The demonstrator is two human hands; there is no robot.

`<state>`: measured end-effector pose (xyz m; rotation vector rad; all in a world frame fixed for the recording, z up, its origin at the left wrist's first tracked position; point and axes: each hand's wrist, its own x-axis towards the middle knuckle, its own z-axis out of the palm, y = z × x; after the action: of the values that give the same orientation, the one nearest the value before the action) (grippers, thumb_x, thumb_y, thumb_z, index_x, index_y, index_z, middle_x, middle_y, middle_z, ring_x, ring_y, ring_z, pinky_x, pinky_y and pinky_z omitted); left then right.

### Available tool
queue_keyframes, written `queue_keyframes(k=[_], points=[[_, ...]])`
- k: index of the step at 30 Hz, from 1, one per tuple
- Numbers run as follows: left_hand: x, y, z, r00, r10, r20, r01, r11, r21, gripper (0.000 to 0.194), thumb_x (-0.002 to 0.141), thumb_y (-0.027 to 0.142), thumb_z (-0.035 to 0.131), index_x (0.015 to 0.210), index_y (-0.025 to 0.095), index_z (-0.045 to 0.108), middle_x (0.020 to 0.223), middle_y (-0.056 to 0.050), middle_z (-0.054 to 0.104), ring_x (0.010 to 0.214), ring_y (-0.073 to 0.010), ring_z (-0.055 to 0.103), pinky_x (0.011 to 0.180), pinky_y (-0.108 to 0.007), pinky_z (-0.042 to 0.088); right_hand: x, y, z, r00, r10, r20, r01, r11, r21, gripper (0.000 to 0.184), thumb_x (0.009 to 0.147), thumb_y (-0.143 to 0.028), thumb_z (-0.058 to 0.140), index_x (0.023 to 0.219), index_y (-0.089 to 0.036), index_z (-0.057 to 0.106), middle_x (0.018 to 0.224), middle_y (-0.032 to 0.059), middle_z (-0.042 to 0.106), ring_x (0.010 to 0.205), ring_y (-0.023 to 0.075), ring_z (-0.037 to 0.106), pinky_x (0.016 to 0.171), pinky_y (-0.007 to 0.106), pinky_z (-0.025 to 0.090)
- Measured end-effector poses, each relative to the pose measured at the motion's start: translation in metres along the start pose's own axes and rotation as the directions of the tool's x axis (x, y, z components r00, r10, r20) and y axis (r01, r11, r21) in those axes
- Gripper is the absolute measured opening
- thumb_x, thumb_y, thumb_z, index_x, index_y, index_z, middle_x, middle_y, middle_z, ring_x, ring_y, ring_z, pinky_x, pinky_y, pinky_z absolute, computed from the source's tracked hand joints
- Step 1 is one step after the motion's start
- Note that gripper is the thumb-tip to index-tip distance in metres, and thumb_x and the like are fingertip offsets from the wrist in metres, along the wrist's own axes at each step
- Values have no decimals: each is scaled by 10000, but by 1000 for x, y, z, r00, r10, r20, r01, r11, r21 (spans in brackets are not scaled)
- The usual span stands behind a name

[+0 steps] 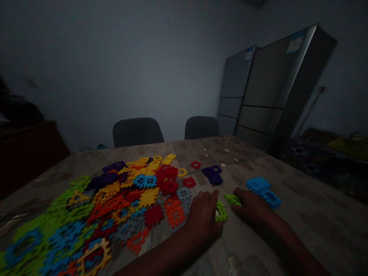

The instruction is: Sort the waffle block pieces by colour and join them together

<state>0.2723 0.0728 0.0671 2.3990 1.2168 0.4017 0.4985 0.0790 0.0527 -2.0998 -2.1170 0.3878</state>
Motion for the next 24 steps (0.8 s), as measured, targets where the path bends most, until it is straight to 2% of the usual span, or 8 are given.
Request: queue_keyframes(k=[5,10,15,24], points=[[23,5,20,999,-37,6,36,998,44,852,746,237,664,1534,90,374,1360,-178,566,1245,-359,484,1082,-468,400,-8,11,-3,997,-82,-4,81,985,154,519,797,-355,618,1280,-166,632,1122,112,749,964,269,690,791,320,489],[24,2,25,999,-48,12,47,997,57,834,764,271,649,1536,118,375,1390,-156,550,1261,-344,470,1093,-462,375,-8,17,-7,997,-75,-30,81,964,254,508,890,-385,494,1308,-132,633,1205,160,731,1015,288,703,863,364,517],[21,-1,23,999,-40,22,39,999,29,823,783,299,648,1540,135,370,1400,-127,553,1276,-311,469,1113,-409,361,-6,17,-4,996,-73,-51,83,968,235,454,913,-389,492,1270,-167,663,1251,149,719,1116,286,678,950,368,488],[21,-3,27,999,-36,10,36,999,2,808,787,295,654,1533,140,386,1432,-125,538,1305,-314,457,1142,-418,334,-5,7,3,997,-60,-38,63,993,99,412,831,-360,608,1188,-164,678,1161,156,728,1028,303,676,870,366,483]])
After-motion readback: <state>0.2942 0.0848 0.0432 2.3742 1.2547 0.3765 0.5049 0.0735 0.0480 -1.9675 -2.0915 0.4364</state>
